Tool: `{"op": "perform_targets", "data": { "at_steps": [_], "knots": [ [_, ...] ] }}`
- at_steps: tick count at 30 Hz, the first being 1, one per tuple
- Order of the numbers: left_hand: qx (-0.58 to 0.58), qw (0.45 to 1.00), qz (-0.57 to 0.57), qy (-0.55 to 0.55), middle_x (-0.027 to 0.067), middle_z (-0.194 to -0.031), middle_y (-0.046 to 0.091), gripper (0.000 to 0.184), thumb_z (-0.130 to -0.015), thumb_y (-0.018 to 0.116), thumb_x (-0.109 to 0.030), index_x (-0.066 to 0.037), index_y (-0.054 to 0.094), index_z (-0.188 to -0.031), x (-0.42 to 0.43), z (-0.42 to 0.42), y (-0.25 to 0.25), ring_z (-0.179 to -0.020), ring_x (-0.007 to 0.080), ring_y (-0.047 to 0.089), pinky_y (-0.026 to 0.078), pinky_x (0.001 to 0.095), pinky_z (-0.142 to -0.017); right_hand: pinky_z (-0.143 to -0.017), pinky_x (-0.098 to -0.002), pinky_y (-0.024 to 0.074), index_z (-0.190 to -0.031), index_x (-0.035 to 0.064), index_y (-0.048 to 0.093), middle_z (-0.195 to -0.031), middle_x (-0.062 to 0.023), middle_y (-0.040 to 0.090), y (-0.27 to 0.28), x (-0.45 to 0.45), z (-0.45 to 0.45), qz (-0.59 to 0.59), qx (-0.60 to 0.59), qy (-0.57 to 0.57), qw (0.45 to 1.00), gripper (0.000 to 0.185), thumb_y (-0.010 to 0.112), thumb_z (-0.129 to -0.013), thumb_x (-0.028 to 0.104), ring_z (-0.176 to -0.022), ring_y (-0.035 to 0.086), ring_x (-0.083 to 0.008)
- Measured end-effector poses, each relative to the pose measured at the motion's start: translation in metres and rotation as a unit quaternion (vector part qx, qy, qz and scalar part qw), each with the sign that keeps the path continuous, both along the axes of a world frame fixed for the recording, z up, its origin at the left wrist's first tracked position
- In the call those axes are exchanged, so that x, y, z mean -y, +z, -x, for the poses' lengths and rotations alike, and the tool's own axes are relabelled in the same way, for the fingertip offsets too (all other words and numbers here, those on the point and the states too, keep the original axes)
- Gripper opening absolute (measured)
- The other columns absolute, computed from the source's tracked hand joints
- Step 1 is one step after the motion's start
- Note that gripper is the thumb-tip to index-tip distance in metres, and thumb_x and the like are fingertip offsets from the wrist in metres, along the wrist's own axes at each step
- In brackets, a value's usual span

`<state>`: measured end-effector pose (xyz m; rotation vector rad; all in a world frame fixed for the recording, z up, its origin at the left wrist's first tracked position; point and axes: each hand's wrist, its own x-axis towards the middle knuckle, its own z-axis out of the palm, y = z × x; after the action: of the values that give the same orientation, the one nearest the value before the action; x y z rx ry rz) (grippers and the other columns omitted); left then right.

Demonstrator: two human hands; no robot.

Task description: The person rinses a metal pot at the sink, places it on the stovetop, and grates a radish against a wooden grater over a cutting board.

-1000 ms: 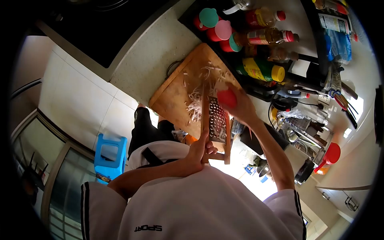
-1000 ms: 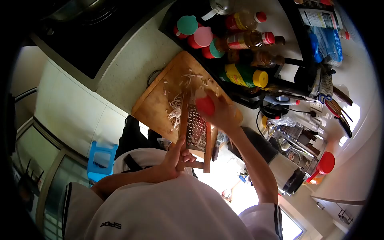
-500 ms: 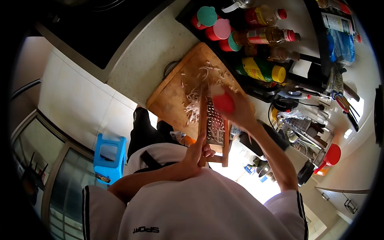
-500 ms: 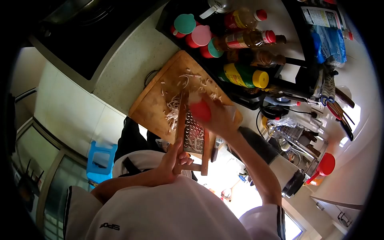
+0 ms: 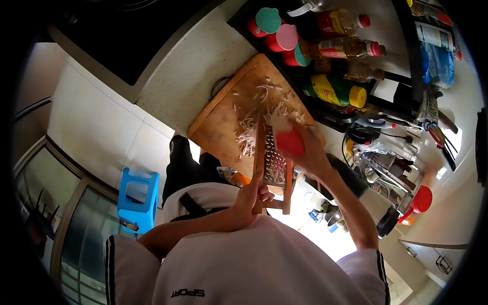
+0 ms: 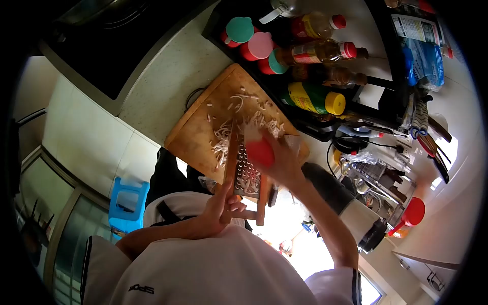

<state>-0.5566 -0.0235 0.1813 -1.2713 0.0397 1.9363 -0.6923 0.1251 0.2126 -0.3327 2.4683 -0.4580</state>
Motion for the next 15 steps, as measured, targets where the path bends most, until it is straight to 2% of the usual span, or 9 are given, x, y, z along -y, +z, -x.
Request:
{"op": "perform_targets", "data": {
  "at_steps": [1, 4, 5, 7, 9, 12, 15],
  "knots": [
    [-0.009, 1.000, -0.004, 0.000, -0.0011, -0.062, 0.031, 0.051, -0.086, 0.058, -0.054, -0.014, 0.032, -0.068, -0.001, 0.000, -0.001, -0.056, 0.0136, 0.036, 0.035, 0.0280, -0.058, -0.076, -0.0416, 0.0523, -0.132, 0.0097, 0.043, -0.103, -0.0214, 0.057, 0.022, -0.005, -0.013, 0.023, 0.020, 0.024, 0.999, 0.075, 0.078, -0.069, 0.027, -0.090, 0.061, -0.0360],
    [-0.021, 1.000, -0.013, 0.007, -0.0010, -0.062, 0.030, 0.051, -0.086, 0.059, -0.053, -0.014, 0.032, -0.068, -0.005, -0.004, -0.007, -0.055, 0.0135, 0.035, 0.034, 0.0279, -0.057, -0.076, -0.0420, 0.0534, -0.135, 0.0094, 0.040, -0.101, -0.0233, 0.058, 0.053, -0.007, -0.044, 0.069, 0.033, 0.039, 0.996, 0.078, 0.078, -0.068, 0.028, -0.089, 0.062, -0.0369],
    [-0.018, 1.000, -0.017, 0.010, -0.0010, -0.062, 0.030, 0.051, -0.086, 0.059, -0.053, -0.014, 0.032, -0.067, -0.006, -0.006, -0.008, -0.055, 0.0135, 0.036, 0.034, 0.0279, -0.057, -0.076, -0.0414, 0.0536, -0.135, 0.0104, 0.041, -0.102, -0.0231, 0.058, 0.049, -0.008, -0.047, 0.062, 0.026, 0.031, 0.997, 0.078, 0.078, -0.069, 0.029, -0.089, 0.062, -0.0367],
    [-0.015, 0.999, -0.027, 0.012, -0.0016, -0.061, 0.030, 0.048, -0.086, 0.059, -0.052, -0.014, 0.034, -0.072, -0.007, -0.007, -0.011, -0.057, 0.0136, 0.038, 0.036, 0.0286, -0.061, -0.073, -0.0399, 0.0532, -0.132, 0.0116, 0.045, -0.101, -0.0216, 0.058, 0.002, -0.001, -0.027, -0.039, 0.002, -0.066, 0.997, 0.075, 0.080, -0.066, 0.023, -0.091, 0.062, -0.0350],
    [-0.010, 0.999, -0.035, 0.012, -0.0029, -0.059, 0.030, 0.042, -0.087, 0.058, -0.052, -0.015, 0.039, -0.080, -0.006, -0.010, -0.010, -0.061, 0.0138, 0.041, 0.039, 0.0300, -0.068, -0.071, -0.0398, 0.0532, -0.133, 0.0169, 0.044, -0.102, -0.0216, 0.057, -0.046, -0.002, 0.014, -0.018, -0.064, -0.022, 0.998, 0.075, 0.078, -0.068, 0.027, -0.089, 0.062, -0.0343],
    [0.005, 1.000, -0.014, -0.011, -0.0026, -0.059, 0.030, 0.044, -0.086, 0.059, -0.052, -0.015, 0.037, -0.086, -0.005, 0.000, 0.001, -0.059, 0.0135, 0.040, 0.040, 0.0309, -0.068, -0.072, -0.0403, 0.0531, -0.134, 0.0179, 0.042, -0.104, -0.0207, 0.057, -0.030, 0.008, 0.025, -0.108, -0.023, 0.019, 0.994, 0.076, 0.077, -0.068, 0.028, -0.090, 0.062, -0.0335],
    [-0.049, 0.999, 0.009, -0.001, -0.0024, -0.060, 0.031, 0.046, -0.086, 0.059, -0.053, -0.014, 0.034, -0.090, -0.005, -0.002, 0.001, -0.058, 0.0136, 0.040, 0.042, 0.0324, -0.069, -0.074, -0.0411, 0.0528, -0.135, 0.0162, 0.041, -0.106, -0.0200, 0.057, -0.004, -0.002, 0.014, -0.093, -0.072, 0.068, 0.991, 0.077, 0.077, -0.069, 0.027, -0.091, 0.062, -0.0344]
  ]
}}
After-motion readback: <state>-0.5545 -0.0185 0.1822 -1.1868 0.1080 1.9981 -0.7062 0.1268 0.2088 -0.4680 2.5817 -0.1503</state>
